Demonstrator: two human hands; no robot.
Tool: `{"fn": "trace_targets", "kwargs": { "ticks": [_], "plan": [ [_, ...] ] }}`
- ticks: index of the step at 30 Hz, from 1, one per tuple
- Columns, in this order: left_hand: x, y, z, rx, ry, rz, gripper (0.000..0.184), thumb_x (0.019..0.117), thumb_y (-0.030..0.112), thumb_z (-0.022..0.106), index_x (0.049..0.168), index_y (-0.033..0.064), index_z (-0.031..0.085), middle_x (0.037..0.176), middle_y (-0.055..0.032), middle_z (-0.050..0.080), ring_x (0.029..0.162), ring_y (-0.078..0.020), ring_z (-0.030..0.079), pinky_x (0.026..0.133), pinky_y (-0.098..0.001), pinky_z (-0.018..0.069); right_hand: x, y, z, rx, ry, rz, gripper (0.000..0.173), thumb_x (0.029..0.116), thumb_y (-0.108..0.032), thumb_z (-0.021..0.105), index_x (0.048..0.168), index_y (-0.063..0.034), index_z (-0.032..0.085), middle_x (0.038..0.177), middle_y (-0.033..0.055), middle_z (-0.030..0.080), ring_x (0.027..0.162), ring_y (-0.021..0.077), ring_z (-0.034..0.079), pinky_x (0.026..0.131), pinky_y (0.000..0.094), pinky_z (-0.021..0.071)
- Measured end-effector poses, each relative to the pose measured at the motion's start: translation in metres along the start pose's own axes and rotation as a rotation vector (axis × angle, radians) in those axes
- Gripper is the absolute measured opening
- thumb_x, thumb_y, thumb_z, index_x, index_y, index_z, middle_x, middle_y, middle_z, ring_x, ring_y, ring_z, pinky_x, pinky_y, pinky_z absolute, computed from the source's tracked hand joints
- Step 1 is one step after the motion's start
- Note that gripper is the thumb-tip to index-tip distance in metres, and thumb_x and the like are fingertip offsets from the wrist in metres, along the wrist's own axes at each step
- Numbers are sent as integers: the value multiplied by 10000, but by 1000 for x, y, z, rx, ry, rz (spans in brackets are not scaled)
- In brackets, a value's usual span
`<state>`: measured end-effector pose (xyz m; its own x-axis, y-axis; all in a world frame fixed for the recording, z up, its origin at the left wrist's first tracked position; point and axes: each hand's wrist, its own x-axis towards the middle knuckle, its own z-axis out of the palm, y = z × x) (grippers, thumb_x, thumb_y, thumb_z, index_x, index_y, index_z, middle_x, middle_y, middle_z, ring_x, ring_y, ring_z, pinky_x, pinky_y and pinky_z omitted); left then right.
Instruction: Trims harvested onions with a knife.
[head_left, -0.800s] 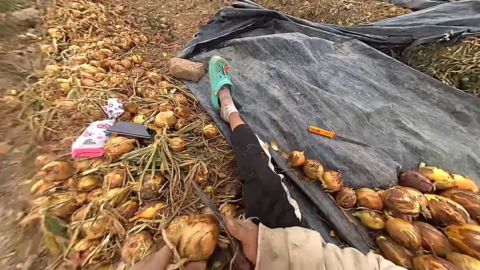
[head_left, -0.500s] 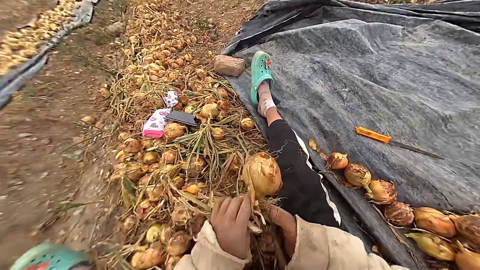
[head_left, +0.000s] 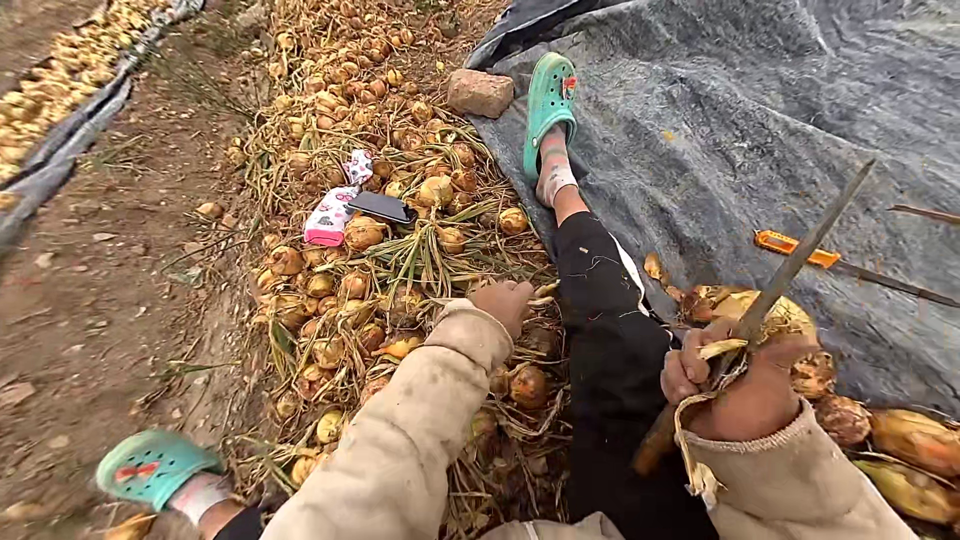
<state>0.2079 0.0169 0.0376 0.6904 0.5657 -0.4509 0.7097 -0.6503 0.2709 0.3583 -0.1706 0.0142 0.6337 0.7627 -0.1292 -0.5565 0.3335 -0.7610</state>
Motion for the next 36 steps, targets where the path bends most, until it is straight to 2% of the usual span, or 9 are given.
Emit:
{"fn": "trace_targets", "kwargs": {
  "ticks": [2, 4, 10, 15, 19, 26, 30, 33, 36],
  "plan": [
    [0, -10, 41, 125, -333, 168, 347, 938, -45, 621, 1276, 7, 675, 1403, -213, 598, 1296, -447, 559, 1035, -653, 444, 3, 4, -3, -29, 12, 54, 692, 904, -821, 227, 766, -236, 569, 510, -74, 523, 377, 43, 497, 369, 210, 455],
    [0, -18, 76, 167, -508, 173, 421, 981, -61, 553, 1382, 49, 620, 1525, -194, 500, 1392, -452, 469, 1077, -658, 406, 1, 14, -1, -15, -22, 114, 650, 901, -812, 329, 737, -239, 587, 516, -77, 522, 386, 37, 499, 378, 206, 458],
    [4, -39, 87, 177, -565, -25, 600, 1010, -34, 519, 1548, 226, 472, 1568, -188, 450, 1420, -454, 441, 1103, -672, 377, -14, 23, 14, -5, -26, 349, 560, 1056, -577, 279, 810, -162, 562, 521, -52, 515, 392, 51, 508, 395, 203, 471],
    [-7, -52, 75, 315, -593, -63, 383, 1022, 33, 535, 1396, 66, 609, 1507, -201, 510, 1424, -428, 439, 1116, -630, 385, -25, 28, 28, -59, -35, 612, 562, 1098, -430, 113, 875, -104, 512, 559, -25, 531, 415, 66, 535, 410, 200, 493],
    [-21, -63, 78, 160, -408, -146, 497, 1021, 371, 606, 1430, 90, 577, 1465, -181, 538, 1373, -377, 504, 1111, -568, 429, -28, 37, 34, -154, -37, 735, 500, 1111, -387, 156, 927, -76, 501, 581, 2, 506, 437, 100, 524, 423, 230, 483],
    [5, -50, 83, -39, -495, -166, 409, 1005, 195, 651, 1371, 16, 615, 1430, -233, 576, 1371, -390, 521, 1153, -557, 387, -28, 38, 34, -155, -16, 765, 464, 1118, -385, 188, 968, -77, 500, 600, 6, 514, 444, 101, 531, 422, 227, 485],
    [-14, -58, 84, -186, -229, -236, 362, 966, 112, 659, 1312, 9, 661, 1377, -227, 603, 1310, -375, 565, 1127, -540, 425, -26, 37, 35, -216, -1, 809, 381, 1127, -334, 280, 1036, -46, 513, 661, 48, 552, 503, 145, 584, 471, 274, 535],
    [-24, -56, 57, -341, -82, -502, 438, 1038, 202, 589, 1415, -13, 529, 1369, -264, 599, 1306, -407, 571, 1111, -573, 421, -25, 36, 42, -255, 21, 881, 232, 1116, -247, 396, 1111, -41, 504, 683, 82, 592, 533, 172, 630, 498, 297, 567],
    [-32, -54, 56, -775, 414, -620, 385, 945, 87, 705, 1295, -37, 605, 1133, -265, 684, 1041, -365, 681, 957, -536, 523, -23, 36, 44, -300, 8, 910, 196, 1099, -194, 447, 1225, -45, 464, 772, 91, 582, 550, 168, 617, 490, 294, 560]
  ]
}}
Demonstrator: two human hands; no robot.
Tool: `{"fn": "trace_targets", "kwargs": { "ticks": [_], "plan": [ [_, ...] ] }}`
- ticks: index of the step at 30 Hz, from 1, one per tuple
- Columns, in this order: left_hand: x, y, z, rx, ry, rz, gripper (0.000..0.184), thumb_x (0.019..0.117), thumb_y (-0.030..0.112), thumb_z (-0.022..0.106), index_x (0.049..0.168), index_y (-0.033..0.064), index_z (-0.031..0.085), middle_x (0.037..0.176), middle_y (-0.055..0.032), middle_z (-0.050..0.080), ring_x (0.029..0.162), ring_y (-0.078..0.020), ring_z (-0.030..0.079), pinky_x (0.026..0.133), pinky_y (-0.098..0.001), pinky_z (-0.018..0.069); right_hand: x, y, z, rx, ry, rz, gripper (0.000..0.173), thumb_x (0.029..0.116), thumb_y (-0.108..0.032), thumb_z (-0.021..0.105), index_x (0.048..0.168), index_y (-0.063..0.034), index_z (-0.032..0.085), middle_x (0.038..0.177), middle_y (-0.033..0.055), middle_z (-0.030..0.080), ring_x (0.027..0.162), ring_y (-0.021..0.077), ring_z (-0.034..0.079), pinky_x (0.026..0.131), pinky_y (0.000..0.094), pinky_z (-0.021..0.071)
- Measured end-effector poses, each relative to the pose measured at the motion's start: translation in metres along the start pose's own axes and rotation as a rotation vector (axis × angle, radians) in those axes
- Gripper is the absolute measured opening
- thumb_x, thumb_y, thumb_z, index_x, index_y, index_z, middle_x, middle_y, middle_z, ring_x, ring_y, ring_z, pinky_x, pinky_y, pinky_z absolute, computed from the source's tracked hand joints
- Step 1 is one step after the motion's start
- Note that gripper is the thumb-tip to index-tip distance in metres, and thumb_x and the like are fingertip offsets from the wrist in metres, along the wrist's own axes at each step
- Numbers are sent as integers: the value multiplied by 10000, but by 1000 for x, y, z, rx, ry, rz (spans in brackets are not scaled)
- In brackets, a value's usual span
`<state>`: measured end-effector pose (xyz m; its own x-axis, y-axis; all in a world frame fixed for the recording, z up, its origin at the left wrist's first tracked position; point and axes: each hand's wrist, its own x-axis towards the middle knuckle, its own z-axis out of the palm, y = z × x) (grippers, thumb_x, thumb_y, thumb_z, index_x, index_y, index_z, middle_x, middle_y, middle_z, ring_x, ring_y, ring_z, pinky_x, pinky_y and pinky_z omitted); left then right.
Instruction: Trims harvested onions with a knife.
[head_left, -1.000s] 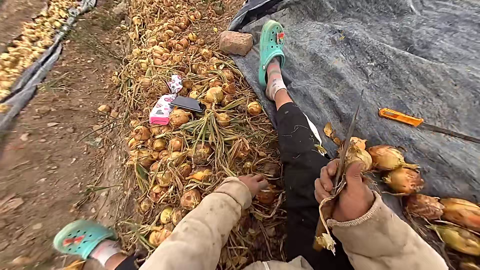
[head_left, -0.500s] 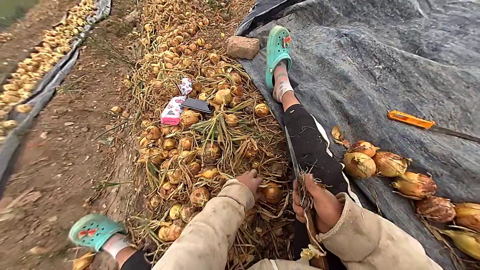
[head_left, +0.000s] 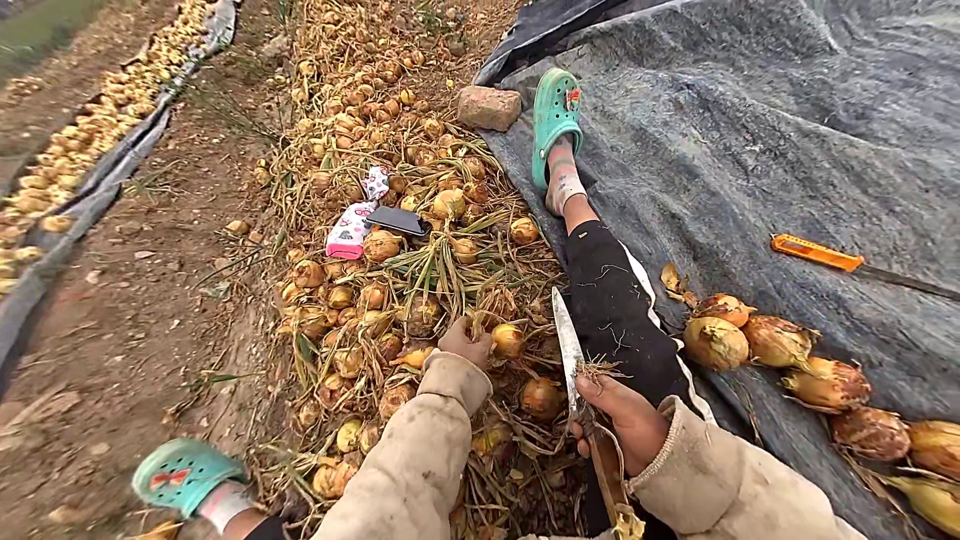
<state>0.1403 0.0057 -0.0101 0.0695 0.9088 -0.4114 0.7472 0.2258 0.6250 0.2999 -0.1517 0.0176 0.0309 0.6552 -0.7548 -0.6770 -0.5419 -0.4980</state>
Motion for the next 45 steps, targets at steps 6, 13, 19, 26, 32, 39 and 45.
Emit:
{"fn": "trace_targets", "kwargs": {
  "ticks": [6, 13, 19, 26, 32, 39, 45],
  "plan": [
    [-59, 30, 20, -1107, -121, 101, 280, 846, -191, 601, 1068, -22, 618, 839, -109, 703, 666, -175, 688, 637, -318, 610, 3, 4, -1, 44, -87, -94, 366, 993, -154, 617, 1282, -44, 421, 783, 41, 590, 575, 119, 621, 518, 265, 566],
    [-101, 60, 46, -949, -595, -22, 88, 965, -55, 591, 915, -4, 643, 550, -14, 582, 470, -95, 578, 512, -240, 542, 10, 15, -22, 327, -68, -595, 250, 978, -287, 582, 821, -93, 597, 525, 10, 574, 405, 78, 543, 401, 220, 478],
    [-95, 137, 64, -609, -518, 215, 89, 955, 7, 674, 1041, -16, 669, 738, -10, 608, 561, -36, 482, 558, -208, 442, -3, -15, -57, 271, -22, -971, 572, 995, -677, 394, 690, -234, 587, 472, -66, 526, 351, 36, 496, 335, 213, 443],
    [-17, 106, 18, 345, -261, 327, 289, 1035, 191, 572, 1148, -52, 681, 1113, -267, 686, 1105, -400, 650, 978, -590, 470, -7, -35, -76, 202, -66, -936, 702, 900, -834, 256, 778, -264, 646, 538, -79, 572, 399, 34, 528, 374, 205, 465],
    [-24, 18, 86, 1088, -950, 632, 311, 975, 10, 611, 1279, -11, 672, 1455, -206, 561, 1396, -433, 465, 1078, -647, 409, 0, -15, -60, 233, -145, -628, 602, 1042, -627, 260, 762, -213, 595, 539, -57, 552, 405, 46, 526, 396, 201, 472],
    [-24, 27, 102, 1269, -981, 389, 338, 1064, 49, 468, 1359, -73, 580, 1485, -292, 500, 1393, -481, 462, 1125, -648, 372, -4, -10, -56, 221, -223, -569, 499, 1001, -626, 459, 805, -193, 614, 557, -52, 561, 428, 52, 558, 420, 203, 500],
    [-16, 35, 44, 1186, -851, 108, 381, 1102, 70, 370, 1415, -99, 506, 1507, -281, 484, 1434, -422, 444, 1169, -562, 349, -3, -3, -46, 208, -212, -524, 439, 1080, -454, 369, 839, -155, 584, 551, -30, 548, 415, 68, 552, 411, 214, 504]
  ]
}}
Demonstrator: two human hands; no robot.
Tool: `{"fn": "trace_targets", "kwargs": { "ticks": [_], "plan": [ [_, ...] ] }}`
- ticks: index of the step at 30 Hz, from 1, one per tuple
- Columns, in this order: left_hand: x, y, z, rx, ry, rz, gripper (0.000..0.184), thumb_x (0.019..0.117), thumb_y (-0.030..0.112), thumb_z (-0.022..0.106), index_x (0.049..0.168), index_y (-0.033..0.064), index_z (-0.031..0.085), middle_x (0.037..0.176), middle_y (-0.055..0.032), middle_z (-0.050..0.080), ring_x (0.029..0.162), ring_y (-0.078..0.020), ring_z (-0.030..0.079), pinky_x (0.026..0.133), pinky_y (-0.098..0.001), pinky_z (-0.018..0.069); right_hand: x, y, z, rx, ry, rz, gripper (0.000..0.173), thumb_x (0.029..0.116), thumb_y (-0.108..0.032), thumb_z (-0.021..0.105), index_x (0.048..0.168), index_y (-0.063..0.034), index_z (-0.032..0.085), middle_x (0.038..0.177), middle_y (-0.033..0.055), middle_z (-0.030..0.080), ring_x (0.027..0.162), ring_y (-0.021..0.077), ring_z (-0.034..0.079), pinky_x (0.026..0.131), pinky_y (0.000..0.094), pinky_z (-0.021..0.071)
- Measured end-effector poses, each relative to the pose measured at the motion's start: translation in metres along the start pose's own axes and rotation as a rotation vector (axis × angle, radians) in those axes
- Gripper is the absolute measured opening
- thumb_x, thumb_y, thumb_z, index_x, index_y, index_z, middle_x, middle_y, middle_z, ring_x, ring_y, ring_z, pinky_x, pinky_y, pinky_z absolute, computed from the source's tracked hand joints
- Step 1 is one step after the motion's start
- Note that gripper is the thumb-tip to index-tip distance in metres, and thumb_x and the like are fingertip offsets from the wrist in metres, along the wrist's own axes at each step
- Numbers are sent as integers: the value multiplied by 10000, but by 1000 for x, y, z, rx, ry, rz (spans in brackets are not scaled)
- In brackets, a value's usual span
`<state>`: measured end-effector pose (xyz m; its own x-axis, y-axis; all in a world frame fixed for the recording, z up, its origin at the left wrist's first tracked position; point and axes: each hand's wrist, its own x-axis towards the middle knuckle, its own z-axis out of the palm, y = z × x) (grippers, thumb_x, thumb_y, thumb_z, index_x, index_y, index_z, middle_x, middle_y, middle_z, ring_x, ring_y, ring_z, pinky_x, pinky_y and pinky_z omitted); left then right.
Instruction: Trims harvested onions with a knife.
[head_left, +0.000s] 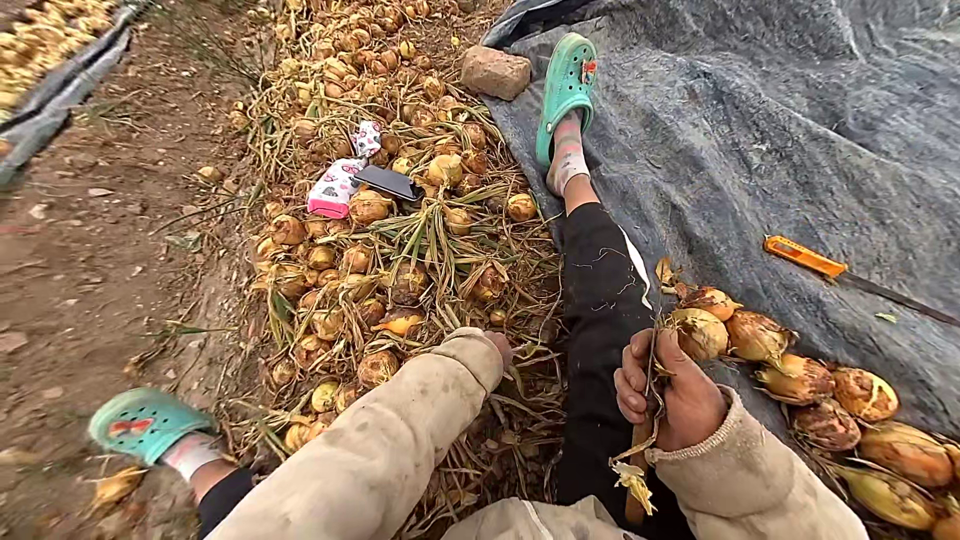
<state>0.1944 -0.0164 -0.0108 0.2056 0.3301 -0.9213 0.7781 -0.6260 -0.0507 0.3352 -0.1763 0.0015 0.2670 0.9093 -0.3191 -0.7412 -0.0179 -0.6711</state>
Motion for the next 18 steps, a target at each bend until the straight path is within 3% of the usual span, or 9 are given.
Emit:
{"fn": "trace_targets", "kwargs": {
  "ticks": [3, 5, 6, 8, 10, 12, 15, 16, 18],
  "plan": [
    [-23, -21, -6, 127, 27, -47, 351, 1046, 3, 486, 1383, -76, 545, 1463, -271, 526, 1383, -441, 492, 1115, -582, 411, -4, 5, 10, -41, 50, 118, 413, 1090, -365, 275, 894, -119, 543, 564, -10, 549, 421, 80, 557, 414, 215, 507],
    [-35, -51, -7, -39, 228, -48, 353, 1013, 8, 538, 1361, -34, 578, 1425, -256, 562, 1337, -449, 532, 1075, -620, 432, -5, 7, 21, -105, 126, 262, 354, 1106, -281, 226, 1003, -69, 490, 614, 19, 536, 459, 103, 566, 437, 229, 520],
    [-44, -65, -4, -182, 407, -21, 311, 1006, 21, 547, 1304, -32, 620, 1366, -253, 605, 1297, -440, 566, 1068, -622, 431, -5, 9, 25, -137, 148, 333, 290, 1108, -250, 263, 1072, -57, 476, 650, 28, 539, 487, 114, 578, 457, 238, 530],
    [-56, -76, 16, -487, 975, 155, 176, 964, -12, 607, 1082, -78, 720, 1104, -266, 716, 1098, -422, 680, 996, -601, 485, -4, 14, 31, -175, 145, 427, 193, 1082, -197, 392, 1196, -59, 464, 713, 41, 565, 538, 125, 599, 493, 252, 541],
    [-58, -65, 30, -630, 1395, 402, 166, 893, -45, 607, 976, -53, 751, 935, -177, 738, 895, -277, 724, 862, -468, 578, -3, 18, 33, -199, 79, 436, 325, 1005, -192, 536, 1286, -66, 433, 772, 35, 589, 580, 121, 614, 522, 260, 552],
    [-60, -39, 38, -653, 1556, 577, 170, 868, 33, 567, 865, 9, 736, 853, -70, 713, 805, -119, 682, 768, -290, 581, -3, 23, 30, -173, -3, 373, 496, 854, -252, 699, 1234, -89, 425, 760, -6, 614, 584, 96, 632, 530, 248, 563],
    [-66, 7, 51, -572, 1520, 741, 197, 902, 88, 571, 949, 14, 747, 876, -124, 732, 809, -194, 719, 757, -340, 606, -9, 34, 21, -20, 47, 84, 579, 619, -374, 946, 992, -94, 602, 705, -18, 672, 575, 82, 652, 526, 243, 562],
    [-64, 22, 55, -535, 1515, 770, 213, 896, 79, 566, 980, 0, 745, 856, -150, 731, 775, -240, 730, 721, -384, 615, -11, 34, 19, 12, 62, -15, 498, 613, -425, 954, 908, -123, 691, 711, -26, 702, 593, 61, 660, 551, 233, 568],
    [-59, 50, 60, -551, 1503, 795, 184, 863, 45, 569, 935, -18, 727, 792, -159, 710, 705, -268, 718, 655, -405, 606, -10, 32, 13, -6, 72, -190, 336, 697, -465, 896, 822, -193, 743, 709, -51, 714, 616, 22, 666, 582, 205, 574]
  ]
}}
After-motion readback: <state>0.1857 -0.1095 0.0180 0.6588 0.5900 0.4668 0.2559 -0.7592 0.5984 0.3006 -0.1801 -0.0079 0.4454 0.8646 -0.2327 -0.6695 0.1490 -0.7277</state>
